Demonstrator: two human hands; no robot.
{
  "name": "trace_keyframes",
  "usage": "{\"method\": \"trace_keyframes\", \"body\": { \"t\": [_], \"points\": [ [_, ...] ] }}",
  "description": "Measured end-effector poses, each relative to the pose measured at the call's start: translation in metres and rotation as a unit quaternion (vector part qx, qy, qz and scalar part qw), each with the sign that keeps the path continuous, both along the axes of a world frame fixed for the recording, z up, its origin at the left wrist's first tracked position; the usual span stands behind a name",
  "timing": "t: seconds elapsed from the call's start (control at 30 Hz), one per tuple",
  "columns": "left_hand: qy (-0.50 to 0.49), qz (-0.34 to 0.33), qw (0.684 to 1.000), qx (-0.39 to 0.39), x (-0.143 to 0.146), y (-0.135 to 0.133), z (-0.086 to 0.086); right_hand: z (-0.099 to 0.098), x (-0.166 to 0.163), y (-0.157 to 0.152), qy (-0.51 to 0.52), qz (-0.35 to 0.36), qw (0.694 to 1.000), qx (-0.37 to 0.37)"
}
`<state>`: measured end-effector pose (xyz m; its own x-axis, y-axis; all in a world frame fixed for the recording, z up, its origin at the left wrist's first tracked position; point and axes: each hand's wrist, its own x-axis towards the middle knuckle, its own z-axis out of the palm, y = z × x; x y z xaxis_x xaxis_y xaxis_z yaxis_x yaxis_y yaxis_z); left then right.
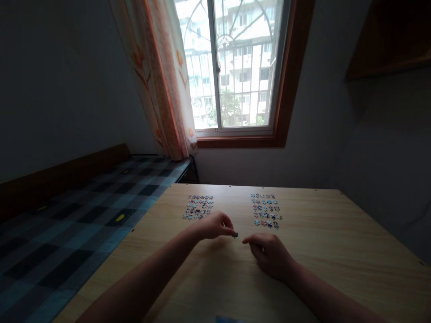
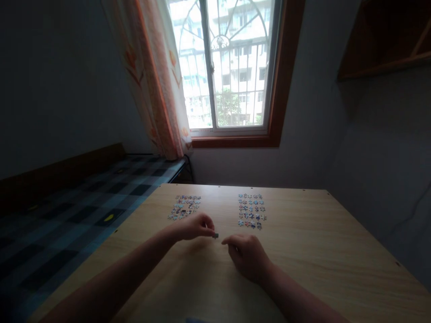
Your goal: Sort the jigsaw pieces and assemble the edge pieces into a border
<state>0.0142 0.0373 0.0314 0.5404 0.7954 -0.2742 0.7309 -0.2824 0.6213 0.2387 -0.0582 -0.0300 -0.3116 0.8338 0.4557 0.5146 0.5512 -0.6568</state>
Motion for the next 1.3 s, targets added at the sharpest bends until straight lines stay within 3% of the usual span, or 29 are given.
{"method": "trace_keyframes", "body": {
  "t": [0.13, 0.33, 0.6, 0.93, 1.1, 1.17, 1.3],
  "points": [
    [0.006, 0.028, 0.999, 0.043, 0.018, -0.009, -0.023, 0.001, 0.003, -0.001, -0.014, -0.030, 0.999, 0.010],
    [-0.045, 0.083, 0.976, 0.196, 0.014, -0.013, -0.033, 0.004, 0.004, 0.000, -0.030, -0.045, 0.998, 0.026],
    [0.008, 0.006, 0.970, 0.244, 0.020, -0.035, -0.035, 0.001, 0.007, -0.002, -0.139, -0.075, 0.982, 0.102],
    [0.033, 0.007, 0.963, 0.269, 0.026, -0.031, -0.038, -0.014, 0.005, 0.001, -0.265, -0.118, 0.956, 0.040],
    [0.116, -0.007, 0.955, 0.274, 0.019, -0.034, -0.014, -0.013, 0.005, 0.000, -0.276, -0.120, 0.953, 0.031],
    [0.229, 0.008, 0.944, 0.238, 0.010, -0.030, 0.005, -0.013, 0.006, 0.000, -0.276, -0.120, 0.953, 0.028],
    [0.310, 0.062, 0.928, 0.198, -0.031, -0.011, 0.049, -0.013, 0.005, 0.001, -0.272, -0.117, 0.955, 0.019]
  ]
}}
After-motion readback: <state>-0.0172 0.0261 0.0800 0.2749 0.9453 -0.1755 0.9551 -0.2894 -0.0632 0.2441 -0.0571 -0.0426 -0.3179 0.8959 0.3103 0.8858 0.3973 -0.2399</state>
